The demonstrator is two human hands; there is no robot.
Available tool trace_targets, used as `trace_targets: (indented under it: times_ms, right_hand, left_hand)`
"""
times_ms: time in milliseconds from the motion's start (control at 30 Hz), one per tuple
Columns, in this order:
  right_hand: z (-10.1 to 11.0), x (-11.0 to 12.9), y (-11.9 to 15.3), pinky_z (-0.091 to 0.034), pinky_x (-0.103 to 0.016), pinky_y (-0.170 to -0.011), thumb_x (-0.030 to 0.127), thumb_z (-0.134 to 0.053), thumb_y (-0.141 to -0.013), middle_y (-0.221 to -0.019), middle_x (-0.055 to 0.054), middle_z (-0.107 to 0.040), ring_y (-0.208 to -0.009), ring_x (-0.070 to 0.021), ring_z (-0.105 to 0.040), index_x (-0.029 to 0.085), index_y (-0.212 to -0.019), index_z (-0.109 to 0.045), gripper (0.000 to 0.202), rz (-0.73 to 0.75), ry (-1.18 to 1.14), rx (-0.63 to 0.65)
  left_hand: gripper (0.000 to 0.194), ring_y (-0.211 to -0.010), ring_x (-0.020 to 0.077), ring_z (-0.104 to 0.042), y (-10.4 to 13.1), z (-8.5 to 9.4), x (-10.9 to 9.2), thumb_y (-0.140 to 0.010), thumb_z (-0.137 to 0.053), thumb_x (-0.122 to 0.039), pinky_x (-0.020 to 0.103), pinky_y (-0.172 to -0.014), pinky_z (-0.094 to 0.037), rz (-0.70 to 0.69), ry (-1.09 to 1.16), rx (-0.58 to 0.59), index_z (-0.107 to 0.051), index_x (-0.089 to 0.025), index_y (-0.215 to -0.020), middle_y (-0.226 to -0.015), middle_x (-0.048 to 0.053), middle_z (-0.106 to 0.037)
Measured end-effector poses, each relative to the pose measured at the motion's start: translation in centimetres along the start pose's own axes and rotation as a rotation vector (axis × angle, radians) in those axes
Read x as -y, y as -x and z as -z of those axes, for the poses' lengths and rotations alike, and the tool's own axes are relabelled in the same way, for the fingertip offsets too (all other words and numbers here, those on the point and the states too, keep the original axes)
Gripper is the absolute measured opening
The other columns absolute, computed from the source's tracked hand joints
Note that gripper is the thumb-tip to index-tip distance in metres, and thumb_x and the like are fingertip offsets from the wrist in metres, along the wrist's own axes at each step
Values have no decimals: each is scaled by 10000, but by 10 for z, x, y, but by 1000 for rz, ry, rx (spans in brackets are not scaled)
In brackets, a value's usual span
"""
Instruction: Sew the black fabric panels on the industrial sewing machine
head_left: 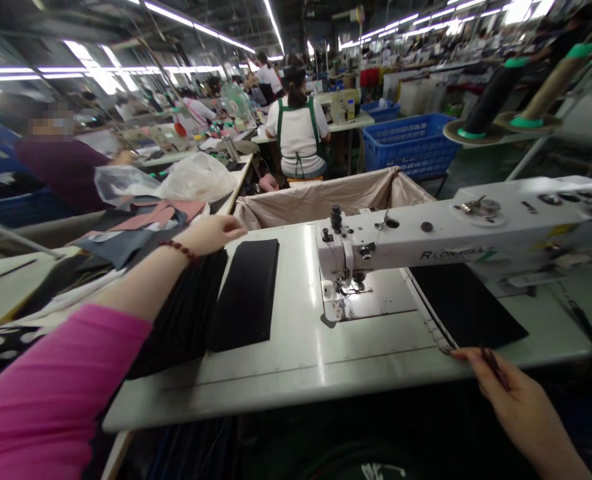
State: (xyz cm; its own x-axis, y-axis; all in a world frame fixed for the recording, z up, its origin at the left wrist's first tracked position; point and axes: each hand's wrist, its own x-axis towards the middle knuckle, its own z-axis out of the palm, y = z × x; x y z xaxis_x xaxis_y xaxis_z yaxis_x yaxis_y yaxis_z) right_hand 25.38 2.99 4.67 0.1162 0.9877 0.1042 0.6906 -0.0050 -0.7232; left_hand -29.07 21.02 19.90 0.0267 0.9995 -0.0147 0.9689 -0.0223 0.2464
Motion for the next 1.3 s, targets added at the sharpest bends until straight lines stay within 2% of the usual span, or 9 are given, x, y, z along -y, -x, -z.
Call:
trace_targets:
  times_ms: [67, 133, 200, 233, 367, 633, 1067, 1233, 1300]
  right_hand:
    - [5, -11, -3, -554, -298, -795, 532, -505, -880, -972, -32, -727, -871, -223, -689, 262, -1043, -696, 369, 33, 91, -52]
    - [7, -18, -7, -538, -306, -797, 517, -475, -897, -1026, -52, -703, -890, -223, -673, 247, -1068, -671, 376, 121, 176, -109]
    - [7, -21, -9, -526, -314, -822, 495, -462, -909, -1124, -62, -671, -952, -226, -659, 248, -1143, -641, 385, 215, 246, -108]
    - [7, -21, -10, -522, -318, -844, 484, -457, -917, -1191, -58, -648, -997, -228, -649, 260, -1197, -617, 393, 245, 280, -92]
    - [6, -24, -11, -544, -304, -838, 481, -464, -924, -1370, -28, -560, -1083, -226, -633, 301, -1318, -539, 440, 292, 359, -13]
    - [8, -37, -12, -579, -274, -759, 456, -467, -932, -1378, -25, -568, -1025, -215, -669, 305, -1380, -498, 473, 334, 438, -36]
    - [13, -52, -17, -535, -241, -752, 312, -485, -960, -1349, 22, -590, -1025, -162, -659, 301, -1319, -548, 364, 432, 502, 6]
    - [23, -33, -5, -502, -271, -771, 120, -458, -911, -1275, -39, -638, -964, -171, -664, 250, -1321, -548, 439, 613, 464, -24]
    - [23, -11, 9, -484, -291, -793, 74, -456, -882, -1226, -76, -659, -955, -180, -657, 211, -1320, -542, 468, 714, 400, 17]
  left_hand:
    - [354, -788, 151, -648, 32, -39, -47, -823, -647, -512, 223, -768, -467, -106, 119, 117, -728, -180, -915, -872, -8, -730]
    - [288, -790, 166, -647, 65, -85, -97, -825, -670, -468, 249, -745, -485, -186, 530, 296, -740, -206, -923, -894, 21, -723]
    - [295, -690, 160, -625, 89, -129, -143, -781, -728, -456, 260, -653, -500, -54, 1041, 413, -745, -174, -868, -824, 58, -702]
    - [312, -671, 161, -616, 96, -148, -162, -731, -783, -434, 265, -618, -502, 68, 1328, 398, -742, -143, -838, -809, 82, -687]
    - [430, -702, 108, -582, 95, -193, -212, -810, -684, -542, 217, -624, -514, 190, 1645, 268, -703, -129, -928, -851, 74, -622]
    - [339, -589, 34, -503, 81, -204, -231, -719, -829, -373, 140, -543, -466, 297, 1977, 132, -652, -98, -808, -729, -1, -546]
    - [280, -575, 33, -516, 78, -207, -232, -742, -817, -298, 127, -524, -456, 295, 2102, 172, -659, -82, -824, -712, 7, -579]
    - [373, -584, 51, -518, 89, -205, -235, -798, -742, -450, 162, -549, -470, 292, 2043, 184, -662, -91, -855, -724, 9, -564]
    - [374, -609, 71, -535, 100, -200, -239, -852, -671, -477, 190, -583, -483, 213, 1855, 138, -663, -105, -877, -743, 19, -578]
